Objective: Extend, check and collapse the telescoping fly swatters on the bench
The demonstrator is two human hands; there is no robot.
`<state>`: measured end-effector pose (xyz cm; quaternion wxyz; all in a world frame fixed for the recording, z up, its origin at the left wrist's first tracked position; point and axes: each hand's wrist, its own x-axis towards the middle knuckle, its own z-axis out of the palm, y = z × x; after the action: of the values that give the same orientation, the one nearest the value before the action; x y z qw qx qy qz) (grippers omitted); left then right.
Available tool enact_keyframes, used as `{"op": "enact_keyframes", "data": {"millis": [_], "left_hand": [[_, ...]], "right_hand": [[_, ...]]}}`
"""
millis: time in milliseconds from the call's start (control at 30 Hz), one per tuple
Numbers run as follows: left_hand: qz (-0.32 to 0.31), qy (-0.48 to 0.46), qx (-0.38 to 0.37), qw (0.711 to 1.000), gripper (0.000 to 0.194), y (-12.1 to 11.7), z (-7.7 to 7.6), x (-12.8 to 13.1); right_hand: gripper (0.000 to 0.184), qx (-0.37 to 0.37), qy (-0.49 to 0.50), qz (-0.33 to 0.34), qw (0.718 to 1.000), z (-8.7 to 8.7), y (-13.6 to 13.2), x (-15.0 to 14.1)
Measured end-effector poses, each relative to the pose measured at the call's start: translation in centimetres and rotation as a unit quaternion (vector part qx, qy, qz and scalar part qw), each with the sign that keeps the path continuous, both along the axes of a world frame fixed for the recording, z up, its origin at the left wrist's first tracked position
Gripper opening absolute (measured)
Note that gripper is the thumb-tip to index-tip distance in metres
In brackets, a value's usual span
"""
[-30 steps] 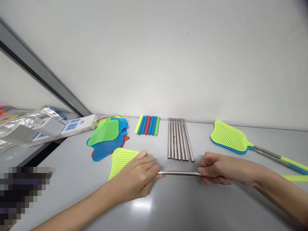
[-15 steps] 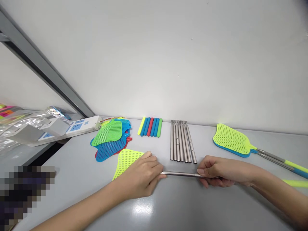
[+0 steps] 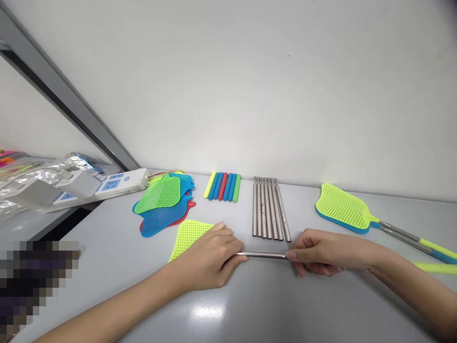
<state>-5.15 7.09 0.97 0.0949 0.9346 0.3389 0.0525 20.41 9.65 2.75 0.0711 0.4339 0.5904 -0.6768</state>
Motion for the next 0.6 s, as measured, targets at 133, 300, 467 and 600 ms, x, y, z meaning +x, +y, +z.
{"op": "enact_keyframes", "data": {"millis": [133, 300, 467, 600], "left_hand": [[0.004, -0.003, 0.0, 1.0, 0.028, 0.0, -0.1, 0.1], [0.02, -0.01, -0.007, 1.0, 0.028, -0.1, -0.2, 0.1], [0.033, -0.016, -0.026, 0.999, 0.029, 0.0, -0.1, 0.1], [0.047, -0.024, -0.041, 0.998, 0.03, 0.1, -0.1, 0.1]], "right_hand": [[0.035, 0.05, -0.027, 0.031, 0.998, 0.5, 0.1, 0.3], [0.026, 0.106, -0.048, 0.04, 0.992, 0.3, 0.5, 1.2], [0.029, 0.171, -0.076, 0.038, 0.982, 0.5, 0.4, 1.1], [0.032, 0.35, -0.08, 0.031, 0.933, 1.1, -0.5, 0.5]]}}
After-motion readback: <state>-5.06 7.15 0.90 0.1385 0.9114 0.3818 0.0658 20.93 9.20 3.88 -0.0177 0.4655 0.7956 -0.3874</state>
